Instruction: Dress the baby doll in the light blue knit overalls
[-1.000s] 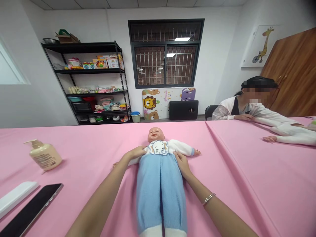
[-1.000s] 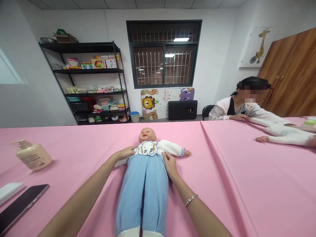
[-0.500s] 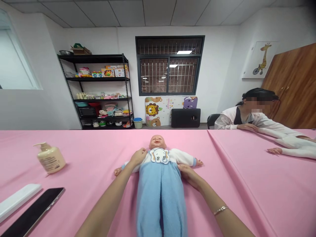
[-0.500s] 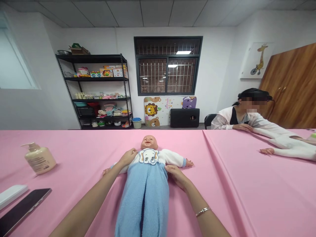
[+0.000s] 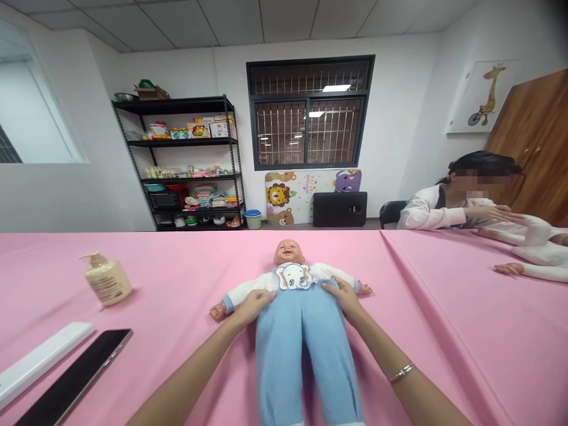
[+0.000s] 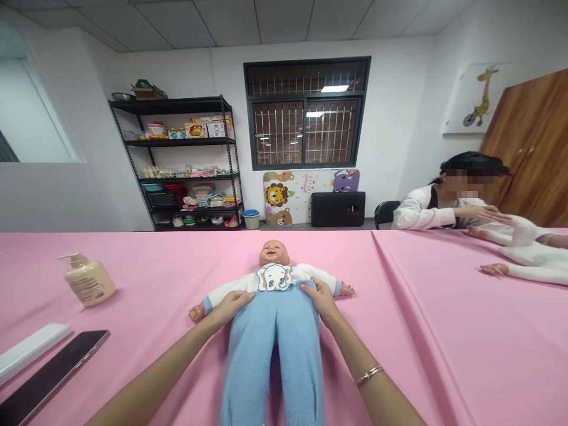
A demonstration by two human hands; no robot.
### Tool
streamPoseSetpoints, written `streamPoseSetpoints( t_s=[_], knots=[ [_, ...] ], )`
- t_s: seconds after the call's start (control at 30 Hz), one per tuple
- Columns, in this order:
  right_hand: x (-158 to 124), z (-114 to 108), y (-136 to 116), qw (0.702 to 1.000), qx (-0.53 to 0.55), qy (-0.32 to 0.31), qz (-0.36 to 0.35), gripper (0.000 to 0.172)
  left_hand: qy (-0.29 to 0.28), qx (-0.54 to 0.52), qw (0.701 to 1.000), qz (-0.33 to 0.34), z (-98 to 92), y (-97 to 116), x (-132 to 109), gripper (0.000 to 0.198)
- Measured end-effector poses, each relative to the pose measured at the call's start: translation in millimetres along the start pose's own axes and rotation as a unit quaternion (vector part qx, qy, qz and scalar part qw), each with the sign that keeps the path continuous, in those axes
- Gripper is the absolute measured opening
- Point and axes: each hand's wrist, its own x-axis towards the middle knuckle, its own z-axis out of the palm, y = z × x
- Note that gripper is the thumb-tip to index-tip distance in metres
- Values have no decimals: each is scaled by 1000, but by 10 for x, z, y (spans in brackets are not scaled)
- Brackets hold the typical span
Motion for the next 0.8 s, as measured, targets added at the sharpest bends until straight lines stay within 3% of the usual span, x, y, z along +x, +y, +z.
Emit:
streamPoseSetpoints(
  t_s=[0.1,0.23,0.37,0.57,0.67,0.8],
  knots=[
    [35,-12,-115,999,-17,-40,3,51,77,-91,993,-9,-44,-137,35,40],
    [92,-60,25,992,-119,-10,-41,54,130,-112,985,-12,-53,-267,57,38],
    [121,-54,129,991,-116,-7,-65,55,95,-73,993,-1,-4,-145,39,39],
    [-3,158,-205,994,-37,-99,-40,57,15,-58,997,49,91,354,83,38],
    [-31,207,-302,989,47,-142,-18,71,30,-128,990,58,163,479,134,38],
    [55,91,-118,993,73,-90,-11,75,82,-206,975,34,212,388,161,36]
  ],
)
